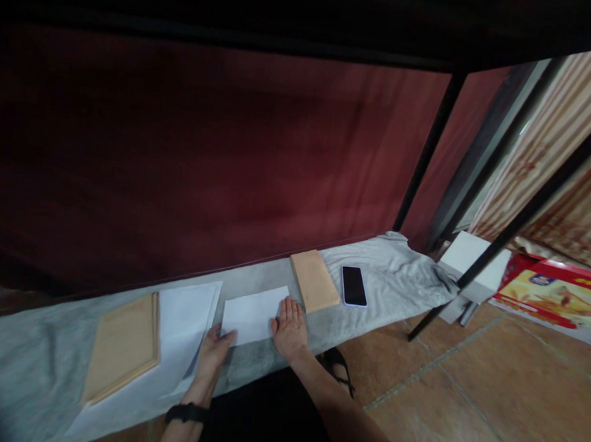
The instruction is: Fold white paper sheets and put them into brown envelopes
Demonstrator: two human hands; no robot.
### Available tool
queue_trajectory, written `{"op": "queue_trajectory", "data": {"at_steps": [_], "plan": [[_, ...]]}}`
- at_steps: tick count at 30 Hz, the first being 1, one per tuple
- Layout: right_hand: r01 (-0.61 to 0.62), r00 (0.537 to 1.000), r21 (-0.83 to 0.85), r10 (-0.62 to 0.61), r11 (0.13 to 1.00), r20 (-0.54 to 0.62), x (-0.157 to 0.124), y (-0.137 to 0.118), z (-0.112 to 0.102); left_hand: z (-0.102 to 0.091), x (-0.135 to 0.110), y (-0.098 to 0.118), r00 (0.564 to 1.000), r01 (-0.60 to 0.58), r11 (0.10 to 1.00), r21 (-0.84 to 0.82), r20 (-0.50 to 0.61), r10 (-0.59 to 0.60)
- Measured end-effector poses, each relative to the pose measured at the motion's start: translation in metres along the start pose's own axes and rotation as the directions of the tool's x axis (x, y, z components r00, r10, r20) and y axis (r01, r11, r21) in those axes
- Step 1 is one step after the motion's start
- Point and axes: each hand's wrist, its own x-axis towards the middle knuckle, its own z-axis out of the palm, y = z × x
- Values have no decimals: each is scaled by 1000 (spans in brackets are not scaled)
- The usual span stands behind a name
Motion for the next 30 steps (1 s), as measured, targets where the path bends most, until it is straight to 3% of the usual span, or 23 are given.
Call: {"op": "queue_trajectory", "data": {"at_steps": [5,7,9,12,14,16,19,22,26,30], "plan": [[161,985,143,-169,977,44,-10,-10,-21,3,-8,19,999,45,992,-117,3,-45],[272,956,221,-289,936,46,-14,-22,-32,4,-15,38,999,29,987,-160,22,-25],[313,942,292,-334,904,25,-13,-36,-42,4,-24,63,996,1,968,-252,87,22],[123,991,498,-137,859,-9,0,-53,-57,2,-34,96,987,-20,928,-372,141,78],[-53,998,672,64,738,9,12,-58,-66,1,-37,103,990,31,909,-415,140,30],[-170,975,829,215,532,62,21,-60,-72,1,-37,96,987,119,928,-352,140,-74],[-209,942,957,303,202,142,22,-57,-70,7,-39,70,956,246,936,-252,225,-190],[-240,918,971,325,-1,228,12,-50,-58,17,-42,46,936,294,899,-325,288,-202],[-453,853,891,272,-36,445,0,-37,-44,24,-35,31,969,195,941,-278,202,-142],[-576,803,817,169,-25,571,-14,-22,-43,17,-14,20,985,-118,991,65,136,108]]}}
